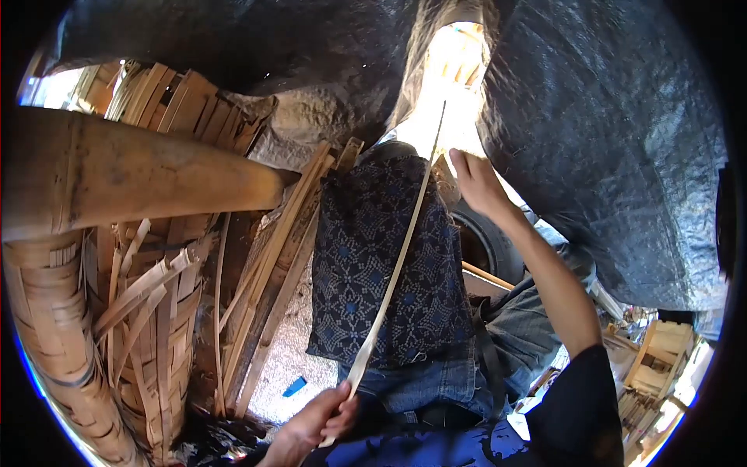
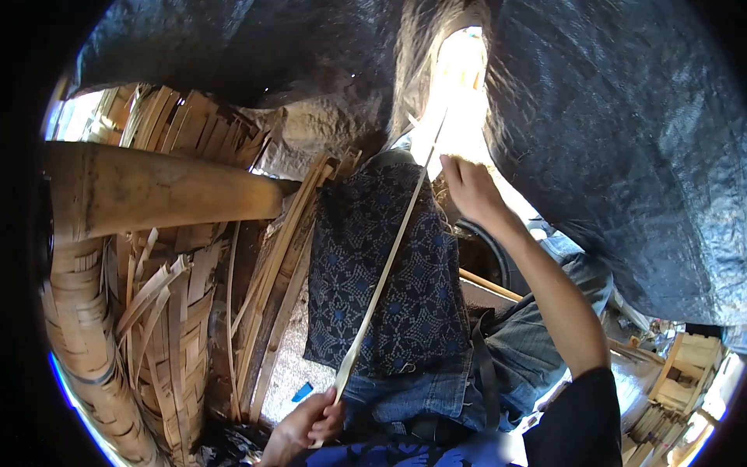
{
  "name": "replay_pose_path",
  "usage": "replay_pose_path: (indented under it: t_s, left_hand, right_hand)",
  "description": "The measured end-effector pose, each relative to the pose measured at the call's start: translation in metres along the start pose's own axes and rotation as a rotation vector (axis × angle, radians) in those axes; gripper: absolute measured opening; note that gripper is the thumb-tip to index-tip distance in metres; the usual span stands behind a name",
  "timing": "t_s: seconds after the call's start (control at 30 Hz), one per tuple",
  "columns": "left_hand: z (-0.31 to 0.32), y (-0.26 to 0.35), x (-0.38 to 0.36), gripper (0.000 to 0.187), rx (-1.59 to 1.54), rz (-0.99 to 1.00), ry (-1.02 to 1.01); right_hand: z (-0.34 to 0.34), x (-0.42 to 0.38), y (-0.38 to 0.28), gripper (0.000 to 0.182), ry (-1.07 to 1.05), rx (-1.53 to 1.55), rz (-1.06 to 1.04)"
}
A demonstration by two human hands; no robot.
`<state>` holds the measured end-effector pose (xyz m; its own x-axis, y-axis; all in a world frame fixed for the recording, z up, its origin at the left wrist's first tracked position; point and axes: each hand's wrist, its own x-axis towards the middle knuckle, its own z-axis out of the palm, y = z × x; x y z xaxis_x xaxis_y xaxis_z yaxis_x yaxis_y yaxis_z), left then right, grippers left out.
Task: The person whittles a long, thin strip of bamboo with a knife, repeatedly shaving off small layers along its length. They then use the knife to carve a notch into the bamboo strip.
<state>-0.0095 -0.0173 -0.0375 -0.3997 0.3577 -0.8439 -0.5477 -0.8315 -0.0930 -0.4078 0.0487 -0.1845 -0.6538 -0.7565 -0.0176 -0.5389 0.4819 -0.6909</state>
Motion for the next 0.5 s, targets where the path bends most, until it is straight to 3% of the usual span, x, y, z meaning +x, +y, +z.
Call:
replay_pose_path:
  t_s: [0.03,0.07,0.17,0.3,0.5]
  left_hand:
    - [0.002,0.003,0.012,0.043,0.001,0.032,-0.028]
    - [0.011,0.011,0.021,0.044,0.105,0.071,-0.004]
    - [0.027,0.024,0.046,0.044,0.167,0.162,-0.018]
    - [0.035,0.04,0.061,0.043,0.179,0.177,-0.038]
    - [0.033,0.052,0.071,0.042,0.063,0.113,-0.072]
  right_hand:
    - [-0.008,-0.022,-0.024,0.049,-0.131,0.004,0.097]
    - [-0.011,-0.04,-0.039,0.048,-0.219,0.116,-0.023]
    - [-0.012,-0.097,-0.062,0.042,-0.433,0.155,0.009]
    - [-0.015,-0.133,-0.076,0.032,-0.379,0.076,0.001]
    - [0.012,-0.139,-0.056,0.041,-0.19,-0.009,-0.059]
